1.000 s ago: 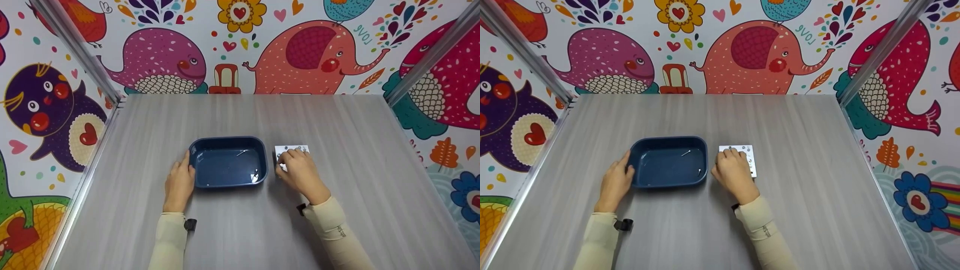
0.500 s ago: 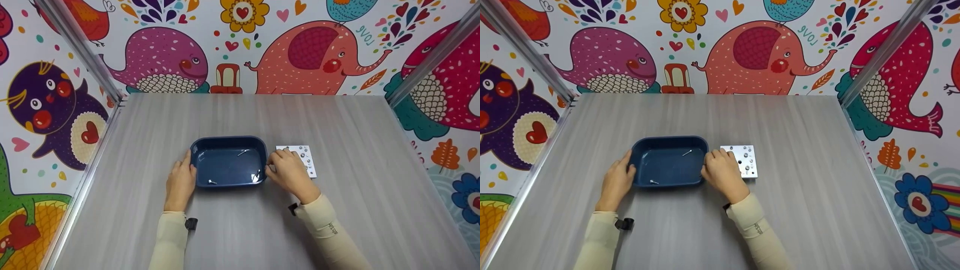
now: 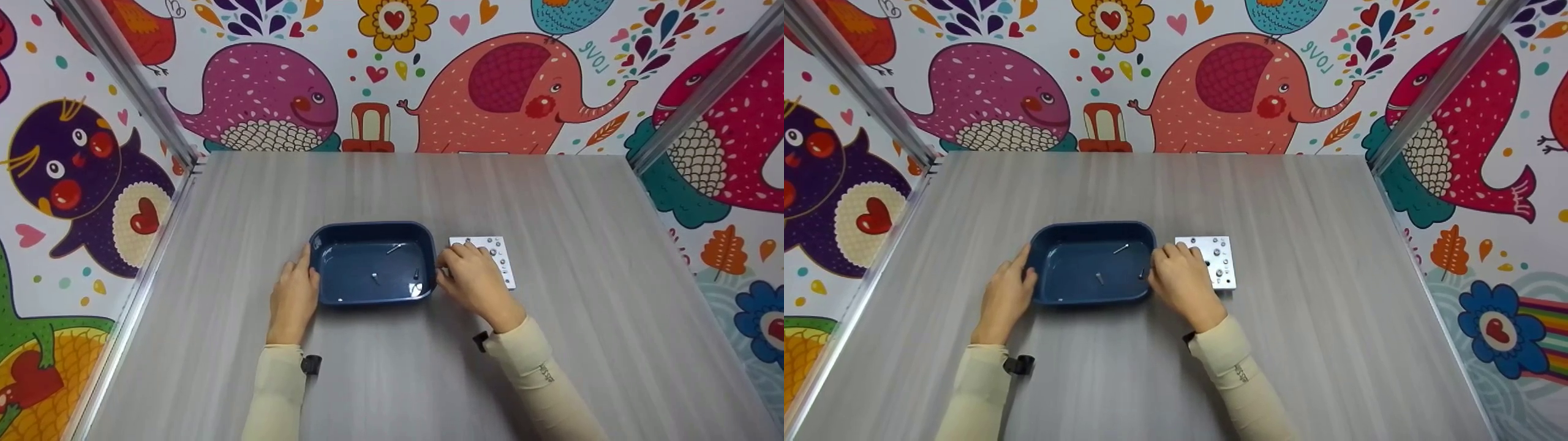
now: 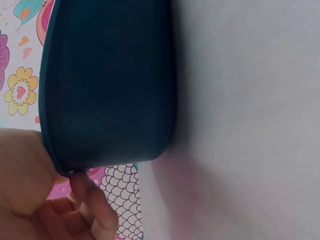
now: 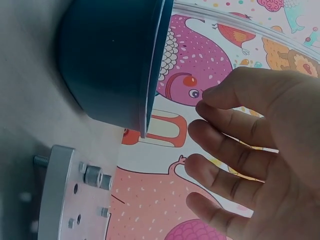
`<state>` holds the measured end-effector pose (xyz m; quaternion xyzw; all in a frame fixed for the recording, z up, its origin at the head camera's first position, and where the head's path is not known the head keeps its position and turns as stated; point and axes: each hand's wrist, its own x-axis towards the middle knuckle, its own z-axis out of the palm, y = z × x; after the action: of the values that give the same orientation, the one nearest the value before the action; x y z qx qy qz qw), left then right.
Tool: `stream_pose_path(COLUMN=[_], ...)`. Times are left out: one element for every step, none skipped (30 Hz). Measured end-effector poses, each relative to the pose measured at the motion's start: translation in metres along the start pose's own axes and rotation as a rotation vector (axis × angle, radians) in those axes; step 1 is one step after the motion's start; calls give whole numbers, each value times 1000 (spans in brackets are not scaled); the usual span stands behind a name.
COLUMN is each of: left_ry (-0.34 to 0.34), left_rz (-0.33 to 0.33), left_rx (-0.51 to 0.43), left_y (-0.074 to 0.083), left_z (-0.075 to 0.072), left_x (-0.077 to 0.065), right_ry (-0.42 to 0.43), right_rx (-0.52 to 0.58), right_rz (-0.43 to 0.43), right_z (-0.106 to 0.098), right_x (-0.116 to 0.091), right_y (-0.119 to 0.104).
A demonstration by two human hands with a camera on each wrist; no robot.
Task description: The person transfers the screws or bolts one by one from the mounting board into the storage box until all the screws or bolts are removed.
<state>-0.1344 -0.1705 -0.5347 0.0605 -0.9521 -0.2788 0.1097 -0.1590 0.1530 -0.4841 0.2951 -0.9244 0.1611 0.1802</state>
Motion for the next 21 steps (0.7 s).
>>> stream_pose_path(left_ry=[-5, -9, -15, -18, -21, -25, -26, -27, -30, -31, -33, -34, -34, -34, -35, -35, -34, -32, -32, -32, -32], left_rz=[-1, -2, -4, -4, -6, -6, -9, -12, -16, -19, -21, -23, -23, -23, -21, -17, -15, -15, -14, -15, -17], left_rx=[2, 4, 6, 6, 6, 8, 9, 11, 10, 10, 11, 11, 12, 13, 12, 13, 13, 12, 12, 10, 7], left_y=[0, 1, 1, 1, 1, 1, 1, 1, 1, 2, 2, 2, 2, 2, 2, 2, 2, 2, 2, 2, 2], left_z=[0, 0, -1, -1, -1, -1, -1, -2, -2, -2, -2, -2, -2, -2, -2, -1, -2, -2, -2, -2, -2], left_x=[0, 1, 1, 1, 1, 1, 2, 2, 2, 2, 2, 2, 2, 3, 2, 2, 2, 2, 2, 2, 2], right_ry=[5, 10, 18, 27, 37, 46, 53, 59, 68, 71, 70, 69, 68, 67, 64, 59, 56, 55, 55, 53, 53], right_rx=[-2, -5, -7, -7, -9, -12, -15, -20, -21, -22, -23, -27, -30, -33, -34, -39, -43, -51, -56, -62, -67], right_rz=[-4, -8, -13, -17, -18, -19, -17, -14, -13, -10, -6, -4, -1, 3, 8, 13, 18, 22, 26, 31, 37], right_z=[-1, -2, -3, -4, -5, -6, -8, -9, -10, -12, -13, -15, -16, -18, -19, -20, -21, -22, -23, -24, -25], right_x=[0, -1, -2, -2, -3, -4, -5, -6, -7, -8, -9, -11, -12, -14, -16, -17, -19, -21, -22, -24, -25], right_y=[1, 2, 4, 5, 7, 9, 11, 14, 16, 19, 22, 24, 27, 30, 32, 35, 37, 39, 41, 43, 45])
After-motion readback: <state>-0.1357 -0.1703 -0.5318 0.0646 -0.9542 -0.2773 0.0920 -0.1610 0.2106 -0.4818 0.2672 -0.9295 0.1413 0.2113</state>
